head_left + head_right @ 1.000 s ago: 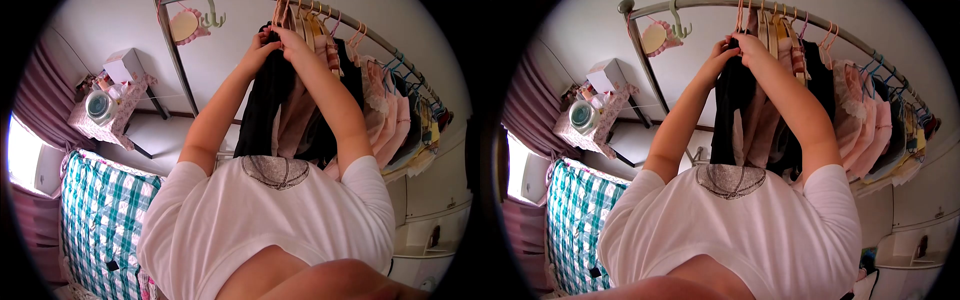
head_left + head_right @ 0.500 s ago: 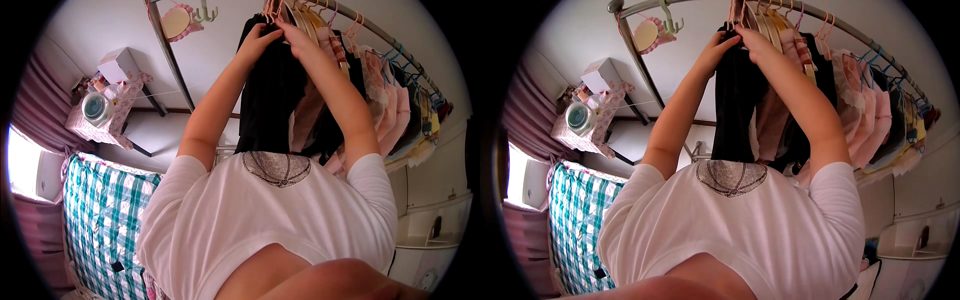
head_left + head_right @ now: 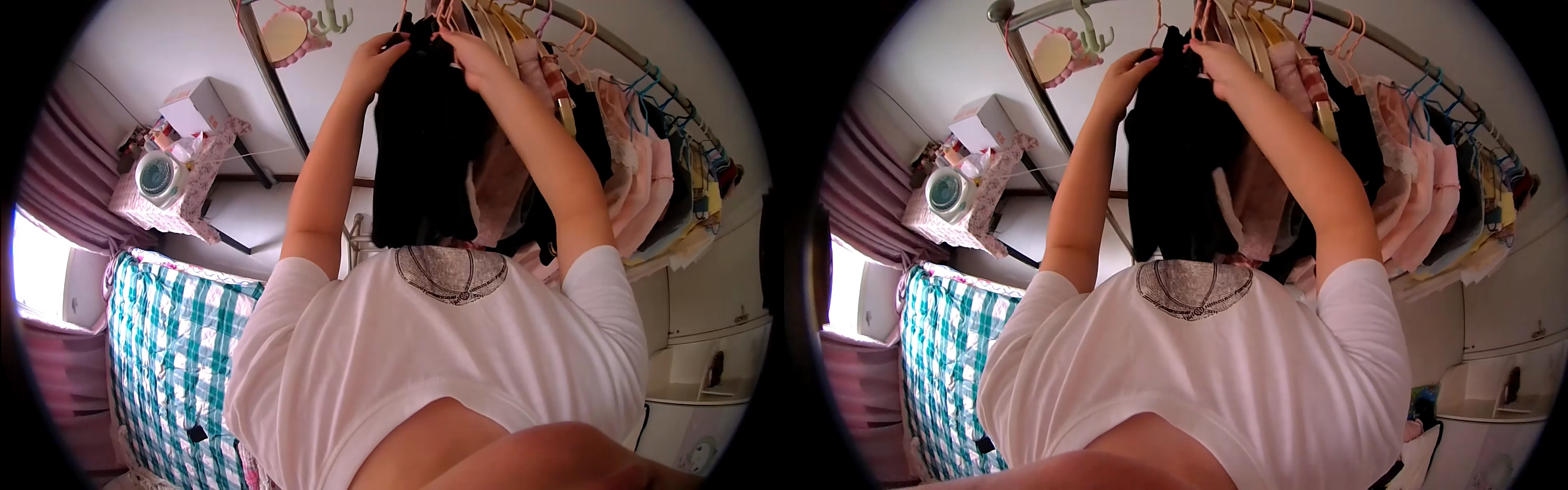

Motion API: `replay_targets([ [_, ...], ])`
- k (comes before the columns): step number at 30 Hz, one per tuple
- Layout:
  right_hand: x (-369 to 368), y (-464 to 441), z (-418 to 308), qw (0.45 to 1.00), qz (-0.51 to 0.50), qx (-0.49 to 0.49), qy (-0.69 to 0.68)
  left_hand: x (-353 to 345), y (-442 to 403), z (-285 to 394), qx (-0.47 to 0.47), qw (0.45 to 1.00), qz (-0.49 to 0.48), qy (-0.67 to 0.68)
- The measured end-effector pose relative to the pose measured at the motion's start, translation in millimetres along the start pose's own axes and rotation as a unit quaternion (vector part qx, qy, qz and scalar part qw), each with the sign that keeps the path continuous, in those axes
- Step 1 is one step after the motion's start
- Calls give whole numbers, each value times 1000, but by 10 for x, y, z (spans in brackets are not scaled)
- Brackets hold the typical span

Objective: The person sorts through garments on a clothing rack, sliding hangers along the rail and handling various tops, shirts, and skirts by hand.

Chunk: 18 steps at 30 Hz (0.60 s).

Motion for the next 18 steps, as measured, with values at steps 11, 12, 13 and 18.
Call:
replay_targets([
  [11, -206, 904, -269, 919, 41, 157, 359, -715, 772, 625, -207, 904, -95, -361],
  [12, -195, 1059, -284, 939, 50, 198, 278, -761, 811, 661, -220, 900, -104, -363],
  [13, -156, 1213, -339, 931, 74, 241, 265, -803, 857, 710, -233, 895, -110, -365],
  [18, 263, 1931, -636, 838, 220, 367, 337, -1130, 1069, 692, -238, 868, -210, -381],
])
Point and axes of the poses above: each hand's wrist, its own y-axis away from the middle knuckle, its own x-axis out of the back of the hand, z = x × y, the point moved 5 cm from there along -y, towards the middle knuckle, and after that the axes turned 14 degrees about y, right-handed, at the moved point
